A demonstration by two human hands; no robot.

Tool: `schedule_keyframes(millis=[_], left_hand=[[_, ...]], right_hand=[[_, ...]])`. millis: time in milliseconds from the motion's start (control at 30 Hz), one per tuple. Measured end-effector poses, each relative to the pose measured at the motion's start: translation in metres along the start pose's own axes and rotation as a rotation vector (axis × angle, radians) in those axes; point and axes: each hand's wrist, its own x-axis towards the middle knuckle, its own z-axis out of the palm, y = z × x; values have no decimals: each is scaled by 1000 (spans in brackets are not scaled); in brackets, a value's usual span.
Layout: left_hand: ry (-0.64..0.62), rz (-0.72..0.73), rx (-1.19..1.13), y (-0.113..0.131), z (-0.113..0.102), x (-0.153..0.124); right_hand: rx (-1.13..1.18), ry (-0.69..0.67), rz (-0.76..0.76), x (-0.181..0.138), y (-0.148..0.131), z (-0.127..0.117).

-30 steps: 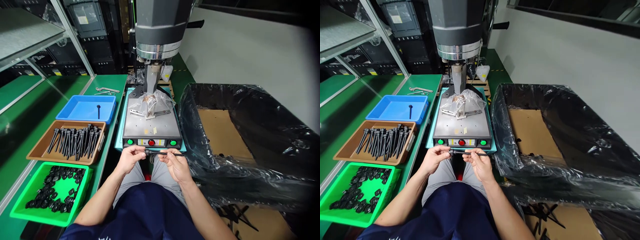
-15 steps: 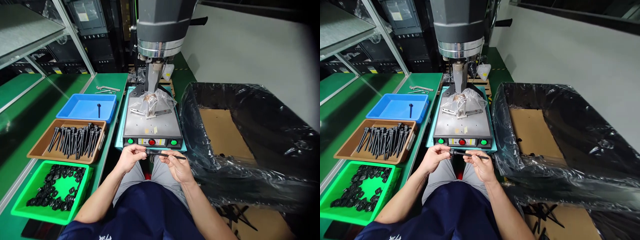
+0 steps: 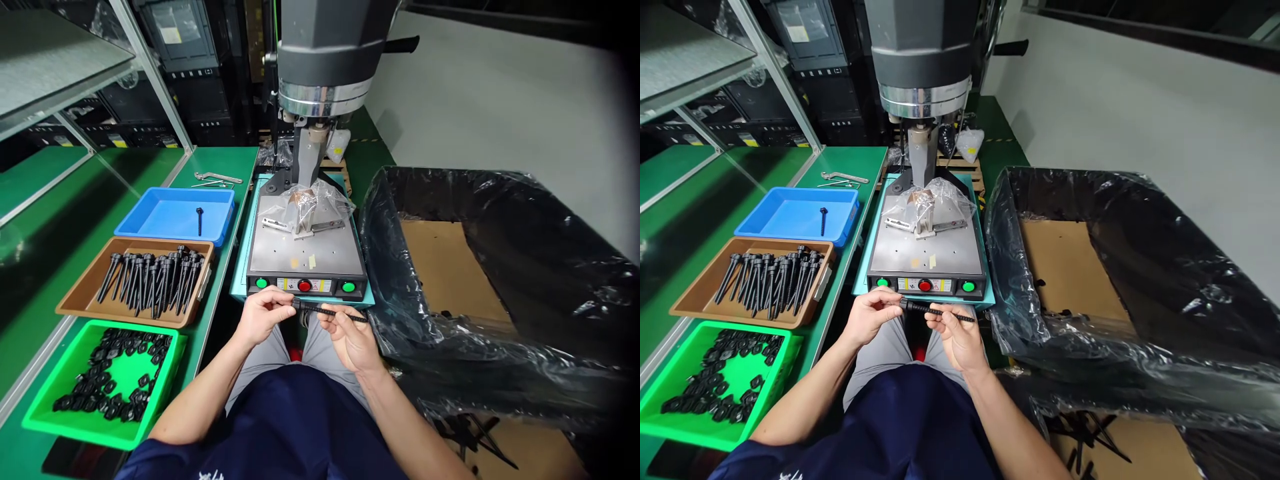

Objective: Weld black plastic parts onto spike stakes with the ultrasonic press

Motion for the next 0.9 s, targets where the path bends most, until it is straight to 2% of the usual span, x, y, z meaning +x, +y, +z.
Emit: schedule_keyframes(millis=[133, 233, 333, 433, 500, 567, 633, 700, 800, 900], left_hand=[[-9, 27, 8, 1, 3, 1], [22, 45, -52, 2, 18, 2], [57, 29, -75, 3, 36, 4], [77, -27, -72, 4, 44, 9], [86, -48, -27, 4, 43, 14], [90, -45, 36, 3, 39, 20], [73, -43, 76, 2, 36, 24], [49, -39, 70, 0, 35, 28], [26, -60, 11, -4, 38, 34], [20, -61, -2, -10, 40, 41]], right_hand=[[109, 29, 66, 1, 16, -8], [200, 51, 148, 10, 30, -15], [253, 16, 247, 19, 38, -12], [157, -34, 409, 19, 38, -3], [-63, -51, 436, 15, 32, 1], [-355, -7, 254, 14, 21, 3], [-599, 43, -63, 20, 6, 3], [-761, -24, -301, 30, -7, 5], [-907, -209, -425, 44, -17, 10], [-905, -217, -404, 53, -13, 13]])
